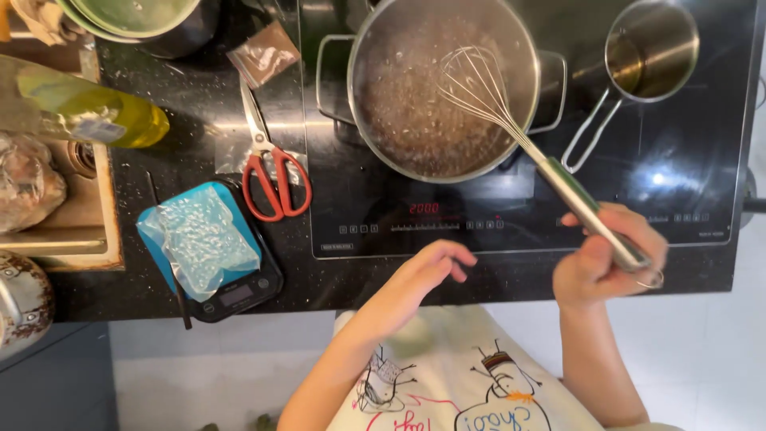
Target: Whisking a dark liquid containing small spherical ingredients in a pot on an induction stove.
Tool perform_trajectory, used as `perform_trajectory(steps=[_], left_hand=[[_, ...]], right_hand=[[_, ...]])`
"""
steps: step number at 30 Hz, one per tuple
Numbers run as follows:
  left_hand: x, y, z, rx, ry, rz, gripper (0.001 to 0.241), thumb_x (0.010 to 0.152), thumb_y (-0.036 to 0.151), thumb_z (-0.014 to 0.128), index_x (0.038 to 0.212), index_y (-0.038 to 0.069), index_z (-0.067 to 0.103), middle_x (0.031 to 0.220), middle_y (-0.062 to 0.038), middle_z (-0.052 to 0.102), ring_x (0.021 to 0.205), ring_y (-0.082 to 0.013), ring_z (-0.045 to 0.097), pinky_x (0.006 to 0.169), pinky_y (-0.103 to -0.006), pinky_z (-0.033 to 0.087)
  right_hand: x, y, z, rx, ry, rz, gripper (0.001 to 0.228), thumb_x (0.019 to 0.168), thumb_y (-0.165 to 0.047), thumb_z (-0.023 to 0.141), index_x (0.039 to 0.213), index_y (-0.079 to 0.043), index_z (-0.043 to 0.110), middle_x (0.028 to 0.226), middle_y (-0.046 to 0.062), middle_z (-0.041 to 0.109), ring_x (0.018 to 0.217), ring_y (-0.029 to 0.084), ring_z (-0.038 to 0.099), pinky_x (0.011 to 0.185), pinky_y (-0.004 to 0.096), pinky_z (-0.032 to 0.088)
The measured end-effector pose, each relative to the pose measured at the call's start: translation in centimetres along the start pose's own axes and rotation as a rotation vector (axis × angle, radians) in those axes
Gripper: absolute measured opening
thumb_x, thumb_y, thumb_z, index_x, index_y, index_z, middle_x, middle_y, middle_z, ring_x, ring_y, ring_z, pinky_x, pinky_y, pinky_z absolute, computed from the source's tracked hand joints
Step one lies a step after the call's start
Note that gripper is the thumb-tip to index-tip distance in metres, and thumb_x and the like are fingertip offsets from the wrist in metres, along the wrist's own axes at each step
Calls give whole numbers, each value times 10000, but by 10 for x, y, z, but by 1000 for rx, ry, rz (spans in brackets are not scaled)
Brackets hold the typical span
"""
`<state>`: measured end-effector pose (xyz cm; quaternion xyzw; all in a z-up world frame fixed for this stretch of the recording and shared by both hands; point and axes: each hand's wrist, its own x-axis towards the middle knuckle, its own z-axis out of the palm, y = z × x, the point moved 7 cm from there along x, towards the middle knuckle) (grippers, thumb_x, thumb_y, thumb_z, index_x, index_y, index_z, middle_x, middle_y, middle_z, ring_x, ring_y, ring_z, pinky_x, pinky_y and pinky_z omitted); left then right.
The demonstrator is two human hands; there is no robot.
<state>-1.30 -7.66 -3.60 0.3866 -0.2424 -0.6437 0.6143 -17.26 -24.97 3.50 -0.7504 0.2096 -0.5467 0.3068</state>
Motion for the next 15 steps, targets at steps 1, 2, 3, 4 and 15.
perform_trajectory(steps=[1, 2, 3, 4, 15], left_hand=[[2, 7, -3, 2, 2, 10, 350, 1086, 283, 468, 1296, 32, 594, 1143, -38, 610, 1138, -127, 541, 1087, -284, 377], [-2, 10, -5, -14, 32, -8, 323, 1063, 261, 477, 1267, 38, 591, 1174, -24, 611, 1127, -126, 546, 1075, -287, 388], [-5, 13, -7, -31, 62, -26, 296, 1041, 239, 486, 1238, 43, 588, 1206, -9, 611, 1116, -126, 551, 1062, -291, 399], [-6, 11, -10, -29, 63, -19, 296, 1041, 239, 486, 1238, 43, 588, 1206, -9, 611, 1116, -126, 551, 1062, -291, 399], [-6, 17, -19, 73, 124, -88, 222, 1028, 186, 547, 1206, 64, 602, 1153, -3, 609, 1080, -115, 557, 972, -287, 455]], right_hand=[[6, -1, 3, 5, -2, -9, 347, 1130, -299, 613, 1260, 2, 500, 1028, 178, 625, 759, 275, 663, 632, 286, 576], [7, -1, 1, -6, 14, 62, 345, 1151, -295, 613, 1264, 10, 497, 1049, 179, 624, 754, 265, 667, 645, 290, 575], [8, 0, 0, -17, 30, 133, 344, 1172, -290, 614, 1268, 18, 494, 1070, 180, 622, 750, 255, 670, 657, 295, 575], [8, 4, 0, -13, 29, 127, 344, 1172, -290, 614, 1268, 18, 494, 1070, 180, 622, 750, 255, 670, 657, 295, 575], [-5, 14, -14, 43, 133, 258, 301, 1164, -270, 602, 1221, 10, 507, 1012, 140, 590, 733, 271, 684, 625, 293, 546]])
